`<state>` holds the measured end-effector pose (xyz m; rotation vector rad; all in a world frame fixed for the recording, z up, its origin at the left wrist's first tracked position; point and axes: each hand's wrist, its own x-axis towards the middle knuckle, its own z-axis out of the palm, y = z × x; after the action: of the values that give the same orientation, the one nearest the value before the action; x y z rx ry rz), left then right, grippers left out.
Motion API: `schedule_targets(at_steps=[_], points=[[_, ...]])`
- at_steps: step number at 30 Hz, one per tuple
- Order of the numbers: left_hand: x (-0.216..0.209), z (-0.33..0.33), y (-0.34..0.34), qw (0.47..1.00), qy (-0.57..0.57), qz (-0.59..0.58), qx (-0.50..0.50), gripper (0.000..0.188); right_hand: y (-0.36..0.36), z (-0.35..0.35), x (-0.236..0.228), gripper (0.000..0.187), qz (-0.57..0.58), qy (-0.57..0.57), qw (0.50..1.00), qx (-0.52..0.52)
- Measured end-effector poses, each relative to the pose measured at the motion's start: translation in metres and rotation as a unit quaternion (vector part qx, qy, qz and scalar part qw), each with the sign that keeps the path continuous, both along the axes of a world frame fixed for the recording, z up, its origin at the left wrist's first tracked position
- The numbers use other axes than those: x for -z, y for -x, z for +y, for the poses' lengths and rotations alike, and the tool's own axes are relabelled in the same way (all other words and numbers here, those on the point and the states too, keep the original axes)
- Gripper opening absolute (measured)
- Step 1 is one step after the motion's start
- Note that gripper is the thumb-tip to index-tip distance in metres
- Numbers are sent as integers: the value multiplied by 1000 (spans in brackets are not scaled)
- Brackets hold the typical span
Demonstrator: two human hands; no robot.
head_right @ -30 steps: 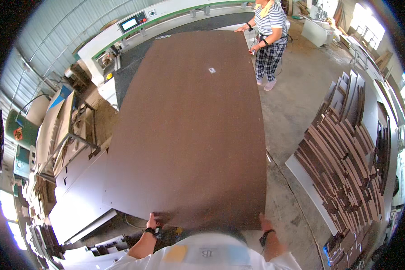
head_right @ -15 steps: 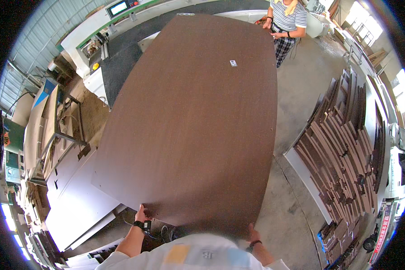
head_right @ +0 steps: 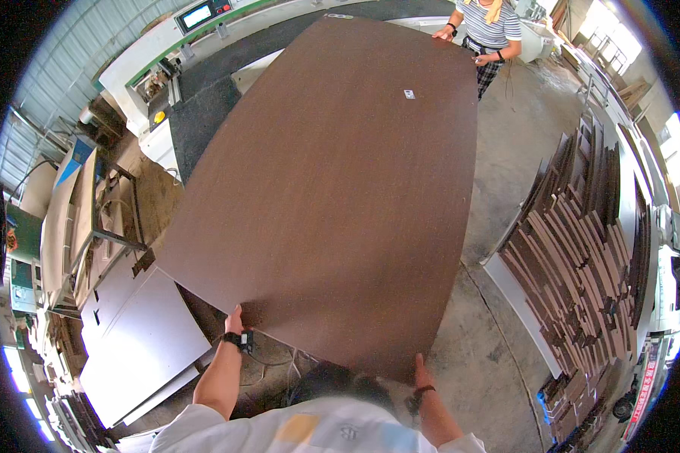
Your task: The recorder and another worker are handling and stacking large brown wooden panels in a workshop, possibly using a panel-processing machine.
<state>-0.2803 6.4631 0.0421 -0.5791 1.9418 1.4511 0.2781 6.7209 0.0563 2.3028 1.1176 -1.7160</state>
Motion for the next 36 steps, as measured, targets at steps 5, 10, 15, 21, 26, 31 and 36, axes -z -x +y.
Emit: schedule_targets(at_steps=[5, 10, 15, 21, 26, 31, 36], points=[[-36, 65, 40, 994, -95, 26, -48, 32, 42, 12, 41, 95, -80, 20, 996, -22], [-53, 104, 9, 977, -210, -29, -6, 23, 154, 19, -73, 86, 86, 64, 993, 55], [-42, 134, -81, 960, -220, -142, 101, 49, 201, 28, -57, 79, 145, 98, 984, 33], [-64, 218, -166, 939, -170, -253, 160, 55, 228, 72, -8, 73, 225, 154, 962, 23], [-20, 248, -122, 957, -164, -188, 149, 64, 280, 138, -45, 68, 224, 230, 939, -125], [-55, 319, -80, 990, -28, -109, 80, 62, 328, 265, -25, 68, 293, 159, 940, -70], [-88, 365, -31, 998, 7, -39, 38, 49, 371, 408, -4, 55, 326, 71, 942, -29]])
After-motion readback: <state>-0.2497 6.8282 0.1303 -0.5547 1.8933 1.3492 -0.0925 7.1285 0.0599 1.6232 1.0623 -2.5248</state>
